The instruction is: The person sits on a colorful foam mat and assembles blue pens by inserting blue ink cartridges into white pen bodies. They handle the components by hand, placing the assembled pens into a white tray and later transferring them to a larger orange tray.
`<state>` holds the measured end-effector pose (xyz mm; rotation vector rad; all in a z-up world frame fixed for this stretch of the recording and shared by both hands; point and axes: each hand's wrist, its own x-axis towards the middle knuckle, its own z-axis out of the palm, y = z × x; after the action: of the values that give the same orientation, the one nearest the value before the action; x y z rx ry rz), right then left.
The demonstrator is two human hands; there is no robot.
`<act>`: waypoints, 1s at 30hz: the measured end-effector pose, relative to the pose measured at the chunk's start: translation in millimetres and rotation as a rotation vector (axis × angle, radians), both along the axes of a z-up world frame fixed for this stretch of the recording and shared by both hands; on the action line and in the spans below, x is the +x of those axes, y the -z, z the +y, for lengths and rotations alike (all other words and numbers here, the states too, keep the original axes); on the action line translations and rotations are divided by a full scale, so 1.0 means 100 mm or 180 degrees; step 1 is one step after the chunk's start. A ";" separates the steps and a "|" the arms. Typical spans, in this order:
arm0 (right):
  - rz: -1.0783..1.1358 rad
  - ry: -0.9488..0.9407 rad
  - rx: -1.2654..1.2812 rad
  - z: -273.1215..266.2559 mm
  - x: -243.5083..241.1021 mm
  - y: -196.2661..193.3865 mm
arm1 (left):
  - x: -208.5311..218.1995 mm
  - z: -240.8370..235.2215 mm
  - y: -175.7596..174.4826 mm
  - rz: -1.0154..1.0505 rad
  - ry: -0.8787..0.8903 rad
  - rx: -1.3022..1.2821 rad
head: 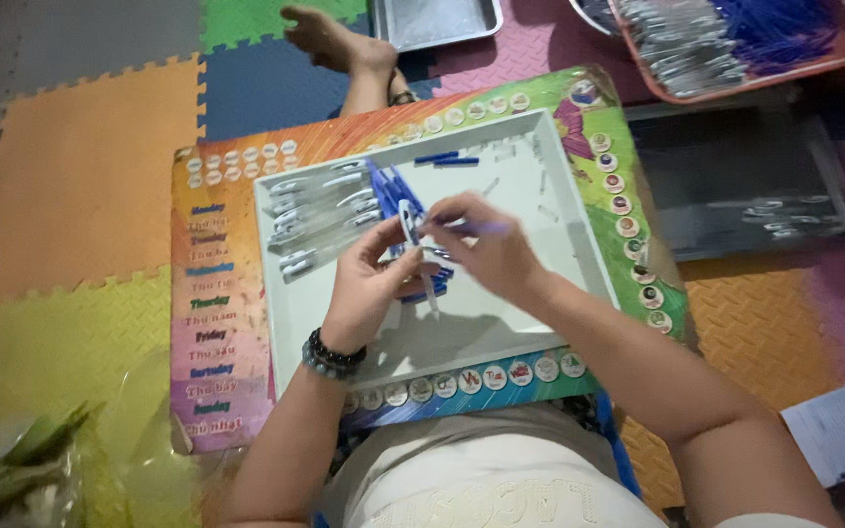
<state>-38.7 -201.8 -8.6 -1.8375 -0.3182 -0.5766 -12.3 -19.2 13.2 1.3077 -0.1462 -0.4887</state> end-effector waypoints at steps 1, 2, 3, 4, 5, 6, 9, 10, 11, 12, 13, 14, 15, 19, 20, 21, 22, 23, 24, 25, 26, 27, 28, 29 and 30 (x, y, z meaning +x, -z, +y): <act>0.0167 0.0049 0.0314 -0.04 0.01 -0.01 | -0.02 -0.01 -0.04 0.0008 0.0004 -0.0086; 0.0329 0.0096 0.0626 -0.09 0.04 -0.03 | -0.03 -0.02 -0.09 0.0007 0.0005 -0.0172; 0.0333 0.0057 0.0630 -0.10 0.02 -0.08 | -0.02 0.00 -0.09 0.0006 -0.0034 -0.0166; 0.0497 -0.0023 0.0648 -0.12 0.01 -0.14 | -0.02 0.00 -0.08 -0.0006 0.0037 -0.0230; 0.0662 -0.0102 0.0665 -0.14 -0.01 -0.19 | -0.01 0.00 -0.08 -0.0018 0.0109 -0.0294; 0.0663 -0.0113 0.0668 -0.14 -0.01 -0.17 | -0.01 0.00 -0.06 -0.0018 0.0098 -0.0290; 0.0652 -0.0171 0.0643 -0.14 0.00 -0.14 | 0.01 0.01 0.01 -0.0067 0.0182 -0.0283; 0.0633 -0.0172 0.0592 -0.14 0.00 -0.14 | 0.02 0.02 0.04 -0.0052 0.0182 -0.0306; 0.0614 -0.0172 0.0541 -0.14 0.00 -0.14 | 0.03 0.03 0.08 -0.0037 0.0182 -0.0328; 0.0614 -0.0175 0.0540 -0.12 -0.02 -0.16 | 0.02 0.03 0.06 -0.0037 0.0179 -0.0329; 0.0585 -0.0169 0.0499 -0.10 -0.04 -0.18 | 0.02 0.03 0.05 -0.0090 0.0192 -0.0318; 0.0556 -0.0165 0.0457 -0.08 -0.06 -0.21 | 0.02 0.02 0.03 -0.0143 0.0202 -0.0308; 0.0558 -0.0170 0.0455 -0.06 -0.07 -0.23 | 0.01 0.02 0.02 -0.0142 0.0197 -0.0309; 0.0515 -0.0031 0.0143 -0.01 -0.07 -0.19 | 0.02 0.02 0.05 -0.0298 0.0186 -0.0248; 0.0517 0.0032 0.0125 0.00 -0.07 -0.14 | 0.03 0.01 0.08 -0.0335 0.0195 -0.0216; 0.0515 0.0033 0.0126 0.01 -0.08 -0.15 | 0.02 0.01 0.05 -0.0336 0.0195 -0.0215; 0.0499 0.0064 0.0104 0.01 -0.09 -0.16 | 0.01 0.00 0.03 -0.0348 0.0150 -0.0240; 0.0483 0.0096 0.0082 0.02 -0.10 -0.17 | -0.01 0.00 0.00 -0.0360 0.0104 -0.0265; 0.0483 0.0096 0.0082 0.02 -0.10 -0.16 | 0.00 0.00 0.03 -0.0360 0.0105 -0.0265; 0.0433 0.0109 0.0036 0.02 -0.09 -0.16 | 0.01 0.00 0.05 -0.0405 0.0114 -0.0252; 0.0382 0.0120 -0.0010 0.03 -0.09 -0.15 | 0.02 0.00 0.07 -0.0451 0.0123 -0.0238; 0.0382 0.0120 -0.0009 0.03 -0.09 -0.14 | 0.01 0.00 0.06 -0.0452 0.0122 -0.0237; 0.0382 0.0104 0.0042 0.03 -0.09 -0.12 | 0.00 0.00 0.04 -0.0469 0.0108 -0.0226; 0.0382 0.0089 0.0093 0.03 -0.09 -0.10 | 0.00 -0.01 0.02 -0.0485 0.0094 -0.0215; 0.0381 0.0092 0.0094 0.02 -0.08 -0.10 | 0.00 -0.01 0.04 -0.0486 0.0097 -0.0214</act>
<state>-46.8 -199.7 1.3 -1.8419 -0.2021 -0.4863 -12.2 -19.8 9.6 1.2779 -0.3077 -0.4063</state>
